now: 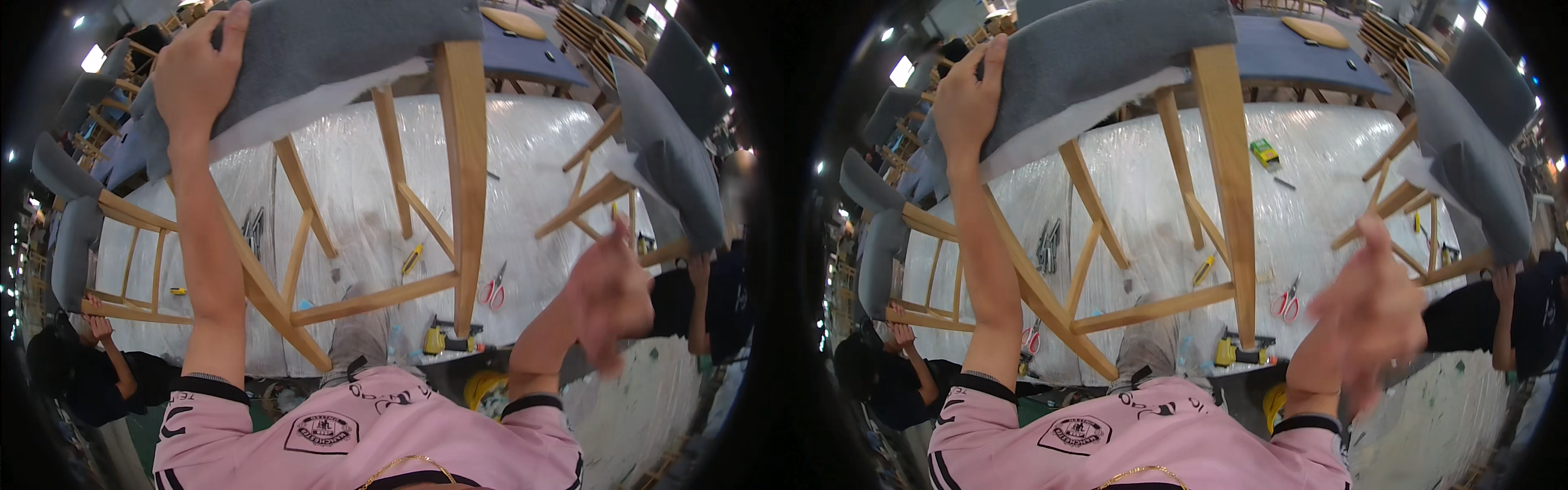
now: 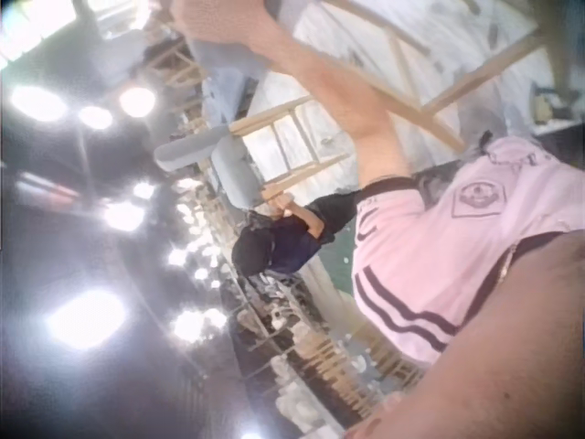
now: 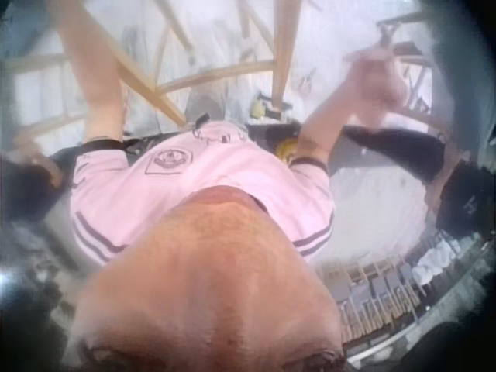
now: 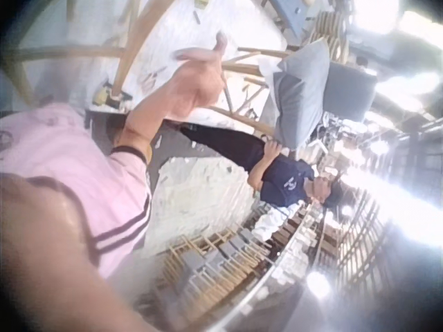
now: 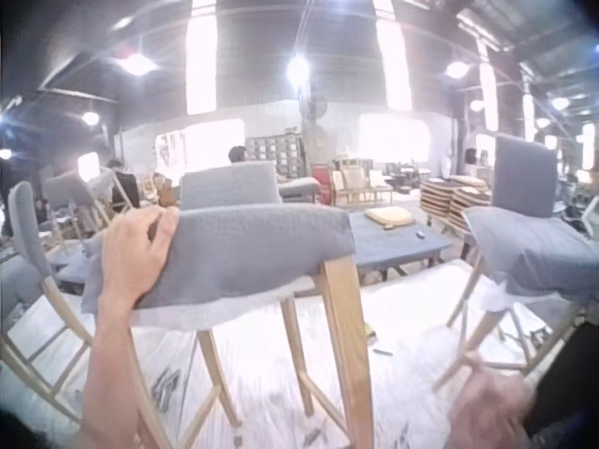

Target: The person attaches gray fabric to a wooden chair frame using a staple gun, scissors, and a screwdriver. They repeatedly staple the fabric, trim excess material, and tuck edges to secure the upholstery.

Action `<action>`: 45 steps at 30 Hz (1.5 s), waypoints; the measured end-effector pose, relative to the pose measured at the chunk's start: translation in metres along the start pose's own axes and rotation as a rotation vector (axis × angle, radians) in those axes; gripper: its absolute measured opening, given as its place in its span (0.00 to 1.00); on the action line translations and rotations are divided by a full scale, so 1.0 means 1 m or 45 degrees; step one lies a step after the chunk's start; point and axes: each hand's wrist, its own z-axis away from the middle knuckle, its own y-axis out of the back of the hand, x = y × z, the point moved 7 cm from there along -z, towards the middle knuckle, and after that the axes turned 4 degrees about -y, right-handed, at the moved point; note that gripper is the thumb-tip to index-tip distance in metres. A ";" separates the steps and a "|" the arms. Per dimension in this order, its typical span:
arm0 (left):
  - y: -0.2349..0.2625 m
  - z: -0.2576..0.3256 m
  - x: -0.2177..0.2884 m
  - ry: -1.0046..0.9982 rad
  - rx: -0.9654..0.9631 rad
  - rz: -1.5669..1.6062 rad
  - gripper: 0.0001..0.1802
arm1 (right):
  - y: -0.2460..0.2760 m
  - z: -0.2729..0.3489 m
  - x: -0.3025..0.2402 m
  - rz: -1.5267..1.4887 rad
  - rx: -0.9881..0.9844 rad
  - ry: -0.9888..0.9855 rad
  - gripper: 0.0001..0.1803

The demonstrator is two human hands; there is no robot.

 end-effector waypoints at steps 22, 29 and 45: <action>0.032 0.020 0.024 -0.126 0.212 -0.094 0.30 | -0.133 -0.056 -0.185 -0.642 -0.405 0.820 0.15; 0.051 0.035 0.024 -0.135 0.164 -0.139 0.30 | -0.128 -0.026 -0.143 -0.718 -0.262 0.330 0.06; -0.008 -0.023 0.069 -0.499 -0.530 0.172 0.40 | -0.145 0.169 0.016 0.206 -0.613 -1.205 0.06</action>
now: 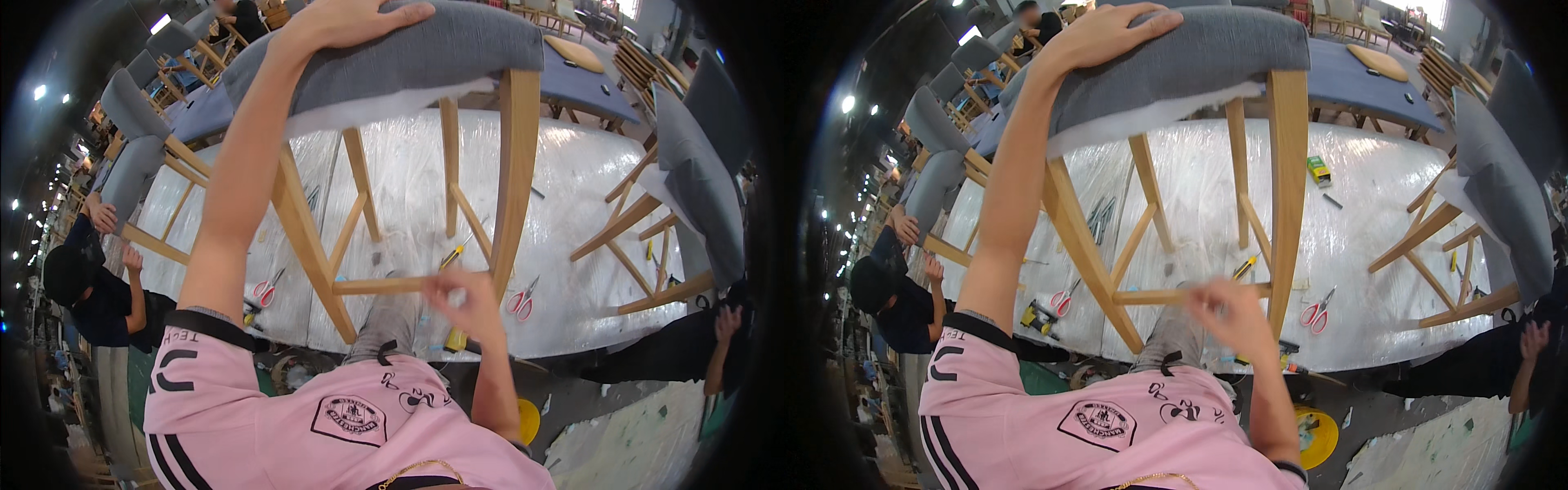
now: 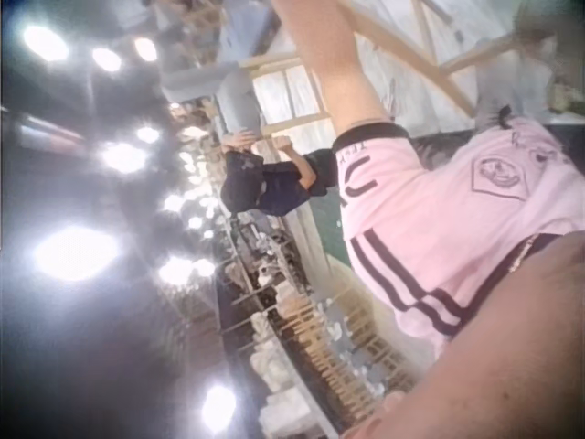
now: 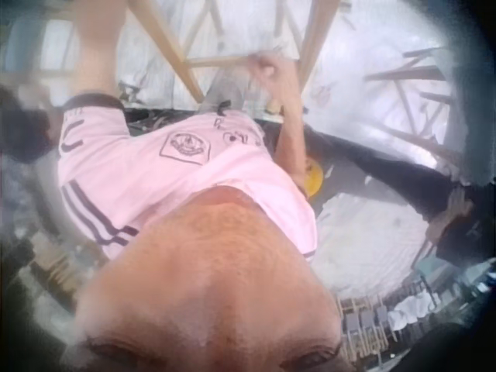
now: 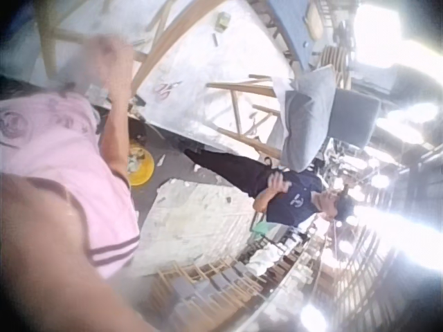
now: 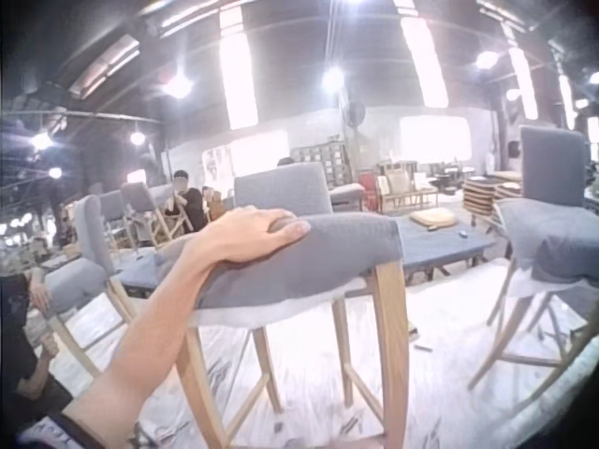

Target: The person attaches gray fabric to a wooden chair frame using a staple gun, scissors, and a screwdriver. They repeatedly staple the fabric, trim excess material, and tuck edges to secure the upholstery.

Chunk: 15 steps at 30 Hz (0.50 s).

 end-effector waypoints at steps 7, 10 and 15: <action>0.006 0.003 0.006 0.235 -0.015 -0.134 0.44 | 0.058 -0.169 -0.104 0.429 0.880 0.731 0.07; 0.001 0.008 0.007 0.201 0.081 -0.219 0.42 | 0.058 -0.193 -0.103 0.577 0.874 0.755 0.07; 0.003 0.009 0.010 0.206 0.080 -0.178 0.38 | 0.049 -0.198 -0.109 0.737 0.965 0.885 0.07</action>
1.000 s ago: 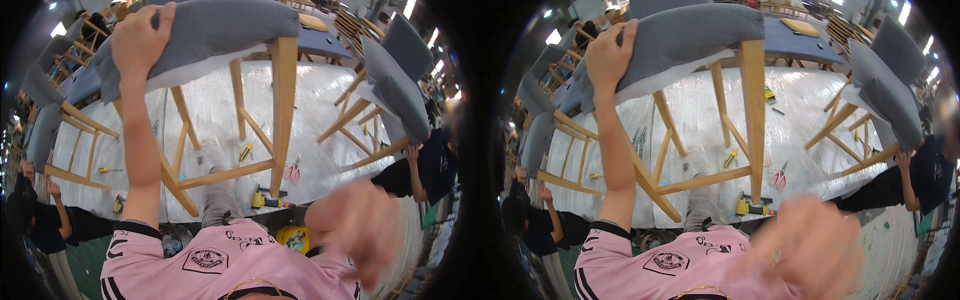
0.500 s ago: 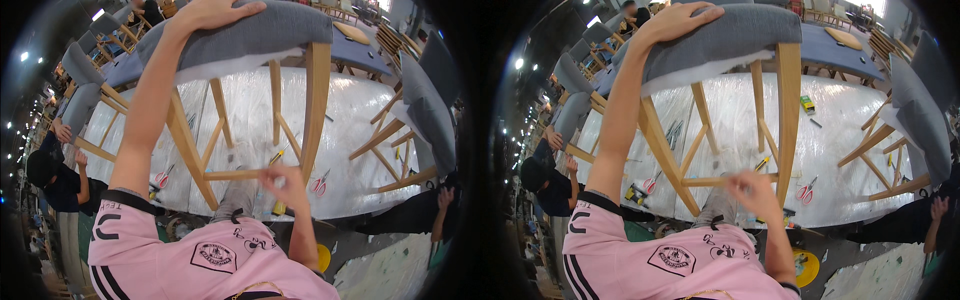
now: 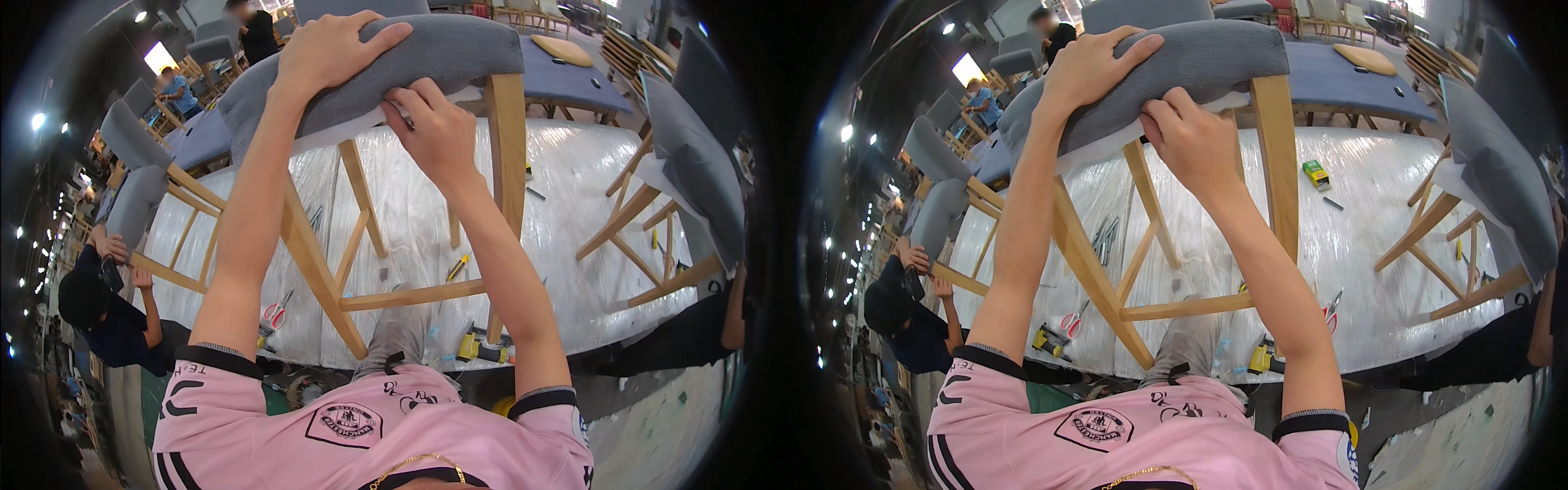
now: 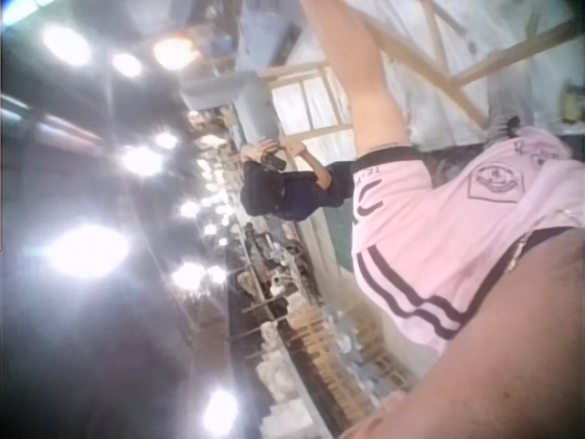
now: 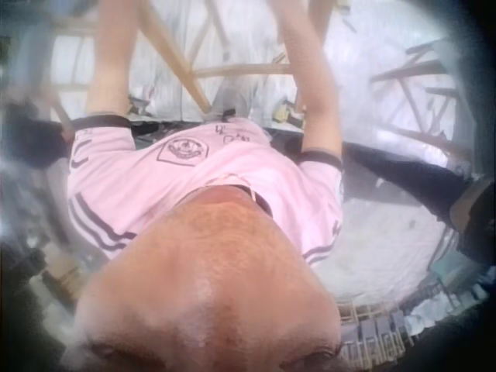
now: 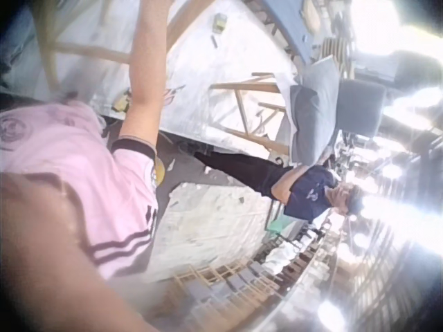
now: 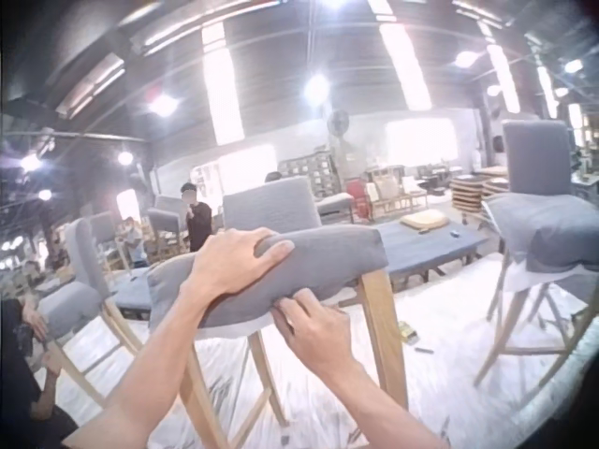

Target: The person attaches gray fabric to a wooden chair frame using a staple gun, scissors, and a screwdriver. They repeatedly staple the fabric, trim excess material, and tuck edges to secure the upholstery.

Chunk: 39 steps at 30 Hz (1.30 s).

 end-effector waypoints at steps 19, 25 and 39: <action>0.018 0.026 0.019 -0.474 0.164 -0.030 0.47 | 0.272 0.216 0.119 -0.721 0.782 -1.254 0.10; 0.001 0.016 0.009 -0.425 0.264 -0.069 0.51 | 0.393 0.731 0.132 -0.014 0.759 -2.556 0.23; -0.023 0.000 -0.014 -0.254 0.239 -0.175 0.50 | 0.185 0.764 0.053 -0.811 0.310 -3.165 0.32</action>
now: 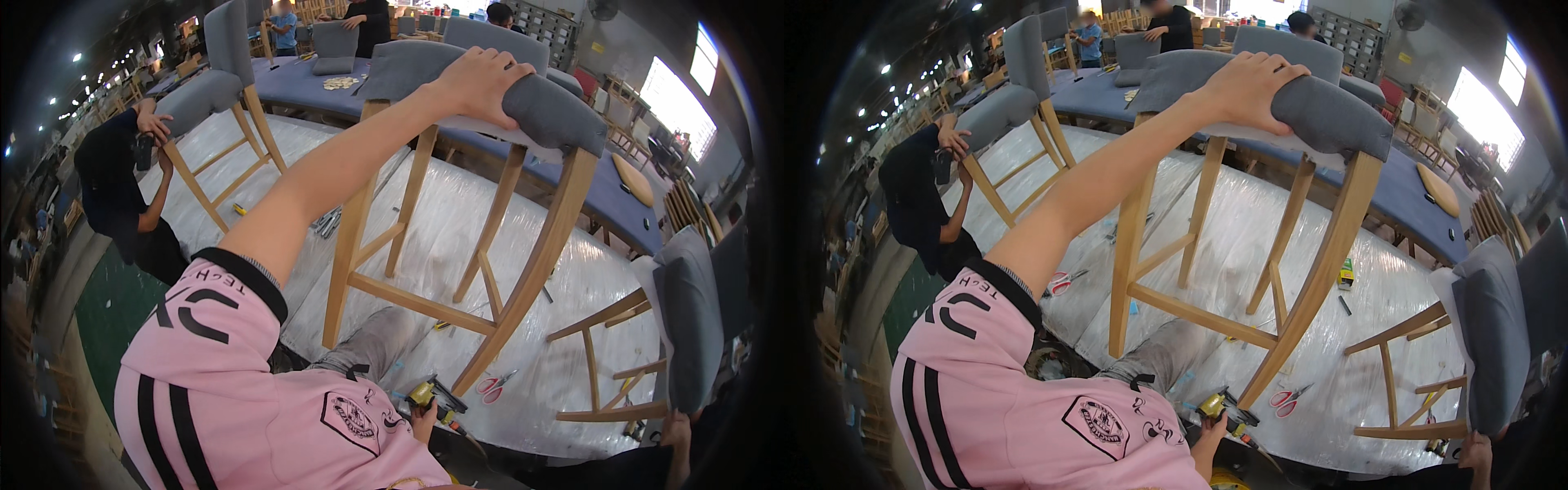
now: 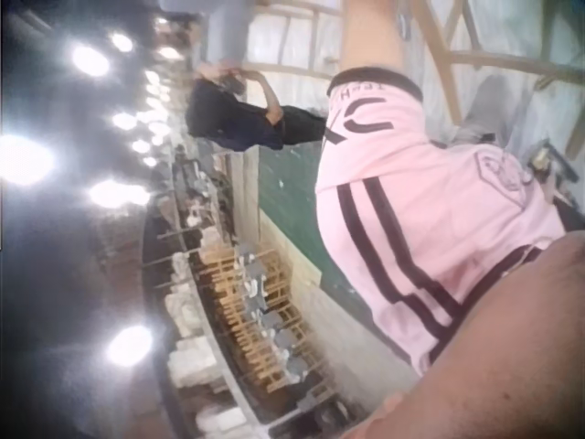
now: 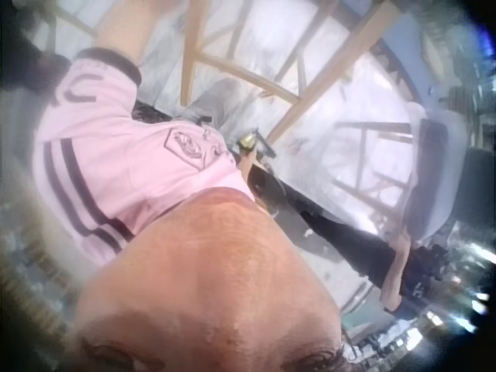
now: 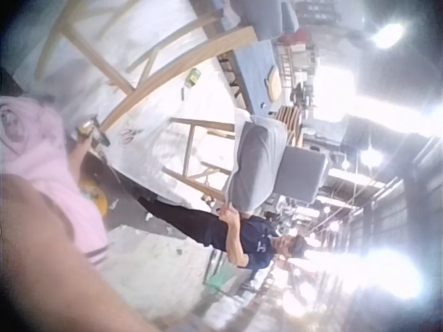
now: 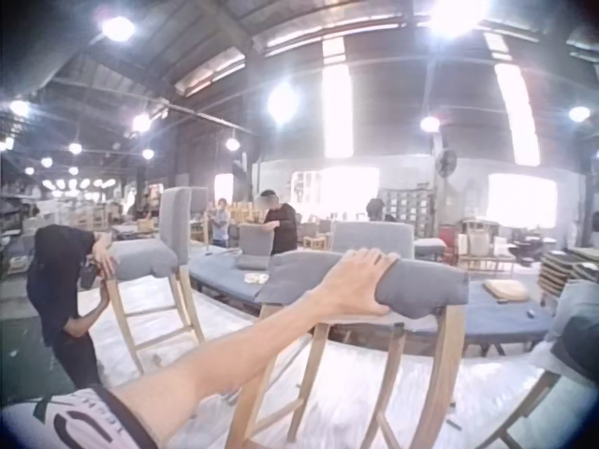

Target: The person attaches gray fabric to a wooden chair frame using a staple gun, scissors, and a screwdriver. They repeatedly staple the fabric, trim excess material, and tuck edges to secure the upholstery.

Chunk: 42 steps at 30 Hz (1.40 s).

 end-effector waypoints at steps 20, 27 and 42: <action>-0.039 -0.097 0.067 -0.313 -0.332 0.598 0.38 | 0.035 0.178 -0.099 -0.535 -0.103 0.617 0.16; 0.016 -0.063 0.090 -0.087 -0.371 0.400 0.36 | -0.117 0.298 -0.220 -0.369 -0.393 1.387 0.19; 0.052 -0.013 0.150 -0.404 -0.075 0.021 0.47 | -0.358 0.495 -0.274 0.479 -0.602 2.845 0.17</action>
